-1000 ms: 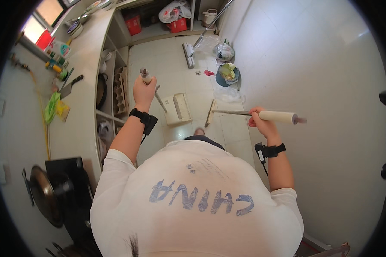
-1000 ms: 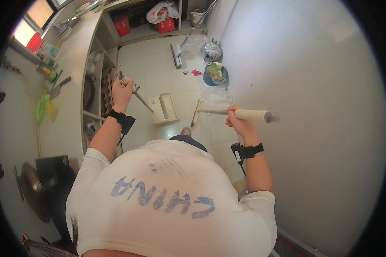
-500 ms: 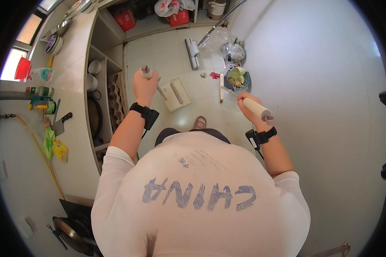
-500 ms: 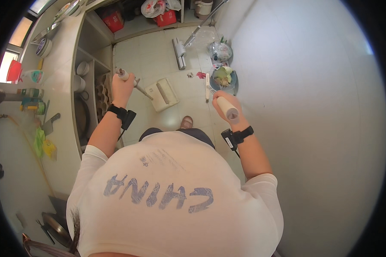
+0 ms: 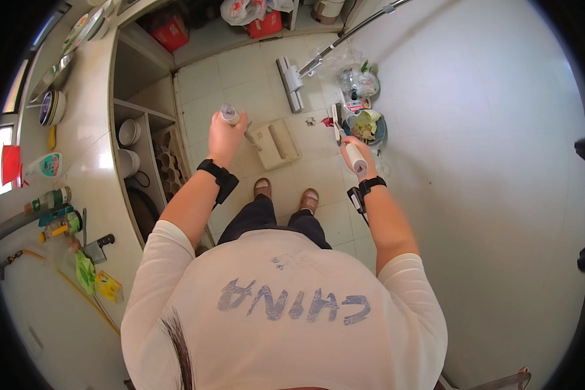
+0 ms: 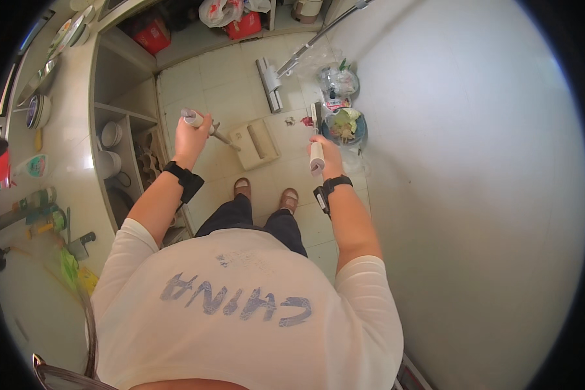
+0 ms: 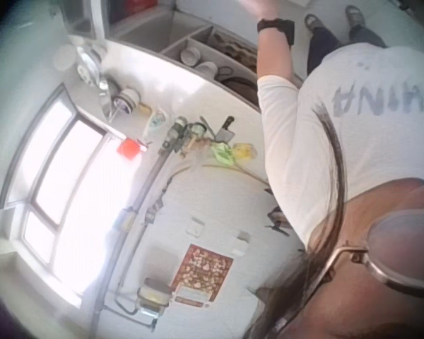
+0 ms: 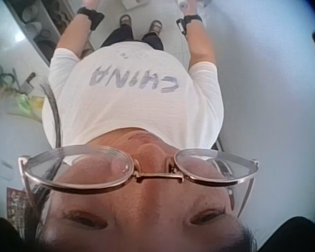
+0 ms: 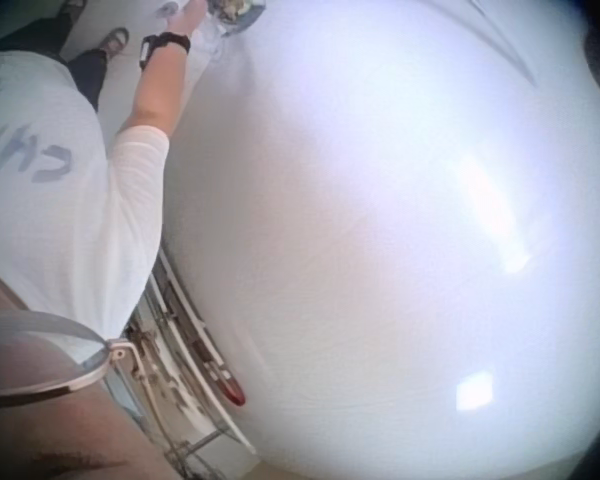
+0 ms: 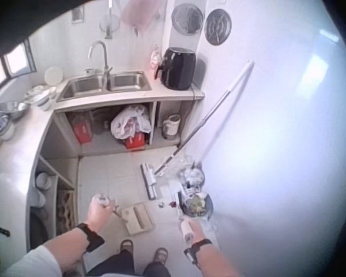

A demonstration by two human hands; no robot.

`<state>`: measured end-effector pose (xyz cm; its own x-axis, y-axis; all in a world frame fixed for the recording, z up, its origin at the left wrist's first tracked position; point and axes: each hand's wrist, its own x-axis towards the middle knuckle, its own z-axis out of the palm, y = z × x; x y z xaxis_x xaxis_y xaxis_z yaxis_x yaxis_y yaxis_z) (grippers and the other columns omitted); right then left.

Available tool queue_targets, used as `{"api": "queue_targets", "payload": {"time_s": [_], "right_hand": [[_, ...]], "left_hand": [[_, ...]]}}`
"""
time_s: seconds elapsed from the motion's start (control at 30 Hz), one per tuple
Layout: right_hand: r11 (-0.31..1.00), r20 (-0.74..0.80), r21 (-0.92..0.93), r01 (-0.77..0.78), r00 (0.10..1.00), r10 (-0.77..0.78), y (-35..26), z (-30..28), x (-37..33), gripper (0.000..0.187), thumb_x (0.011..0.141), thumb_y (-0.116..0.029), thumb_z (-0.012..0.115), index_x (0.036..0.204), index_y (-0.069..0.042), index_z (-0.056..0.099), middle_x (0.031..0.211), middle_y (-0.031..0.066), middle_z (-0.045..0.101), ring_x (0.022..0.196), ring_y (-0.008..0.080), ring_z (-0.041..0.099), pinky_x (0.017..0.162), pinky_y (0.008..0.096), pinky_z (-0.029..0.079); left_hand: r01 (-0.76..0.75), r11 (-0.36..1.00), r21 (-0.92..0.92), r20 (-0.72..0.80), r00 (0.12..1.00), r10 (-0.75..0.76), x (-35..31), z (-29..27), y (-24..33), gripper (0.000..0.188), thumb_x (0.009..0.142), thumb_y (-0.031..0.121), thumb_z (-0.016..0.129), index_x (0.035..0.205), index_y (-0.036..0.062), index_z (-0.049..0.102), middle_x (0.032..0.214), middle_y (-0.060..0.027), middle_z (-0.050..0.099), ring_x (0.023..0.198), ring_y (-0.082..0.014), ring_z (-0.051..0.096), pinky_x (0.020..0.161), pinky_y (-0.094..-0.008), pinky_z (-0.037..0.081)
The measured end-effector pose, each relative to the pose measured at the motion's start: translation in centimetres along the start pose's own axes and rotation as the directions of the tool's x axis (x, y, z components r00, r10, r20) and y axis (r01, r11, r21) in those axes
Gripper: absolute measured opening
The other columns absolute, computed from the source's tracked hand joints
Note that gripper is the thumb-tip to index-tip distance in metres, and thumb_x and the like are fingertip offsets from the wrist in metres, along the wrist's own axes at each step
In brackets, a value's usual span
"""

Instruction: The person assembles a mop by connecting the handle sections and attaching the mop head. They then pick up a plastic bag, rinse it in the sink, and place it on the floor. The person continues to adjust the mop components and briefly handles a small white object before walking away.

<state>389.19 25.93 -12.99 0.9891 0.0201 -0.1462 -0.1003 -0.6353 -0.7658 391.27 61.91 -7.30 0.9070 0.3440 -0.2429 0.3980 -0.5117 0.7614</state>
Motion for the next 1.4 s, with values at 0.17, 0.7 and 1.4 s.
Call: {"api": "queue_targets", "payload": {"time_s": [0.17,0.7,1.4], "right_hand": [[0.997,0.117,0.008,0.074,0.99,-0.074,-1.7,2.8,1.0,0.009,0.075,-0.009,0.063,0.084,-0.008,0.066,0.076,0.0158,0.062,0.069,0.029,0.062,0.063,0.0362,0.048],[0.997,0.252,0.072,-0.041,0.967,0.022,-10.4,-5.3,-9.2,0.003,0.082,-0.003,0.061,0.084,-0.004,0.062,0.085,0.0117,0.066,0.083,0.0261,0.064,0.074,0.0339,0.051],[0.99,0.257,0.127,0.055,0.962,-0.087,-8.7,-7.5,-19.2,0.013,0.074,0.001,0.063,0.082,-0.009,0.058,0.077,0.0081,0.055,0.068,0.0244,0.054,0.061,0.0317,0.045]], "left_hand": [[0.058,0.998,0.026,0.088,0.994,-0.06,2.3,-1.7,0.5,0.039,0.084,0.041,0.066,0.098,0.0043,0.062,0.117,-0.014,0.058,0.096,-0.0329,0.061,0.082,-0.04,0.05],[-0.123,0.979,0.163,0.274,0.959,0.075,4.8,-3.4,-2.0,0.025,0.084,0.033,0.065,0.096,0.0114,0.067,0.079,-0.0065,0.068,0.073,-0.0243,0.064,0.065,-0.0339,0.049],[-0.305,0.949,0.081,0.274,0.922,0.273,-2.5,-3.3,3.2,0.022,0.08,0.023,0.07,0.095,0.0076,0.066,0.083,-0.007,0.068,0.075,-0.02,0.065,0.068,-0.0322,0.049]]}}
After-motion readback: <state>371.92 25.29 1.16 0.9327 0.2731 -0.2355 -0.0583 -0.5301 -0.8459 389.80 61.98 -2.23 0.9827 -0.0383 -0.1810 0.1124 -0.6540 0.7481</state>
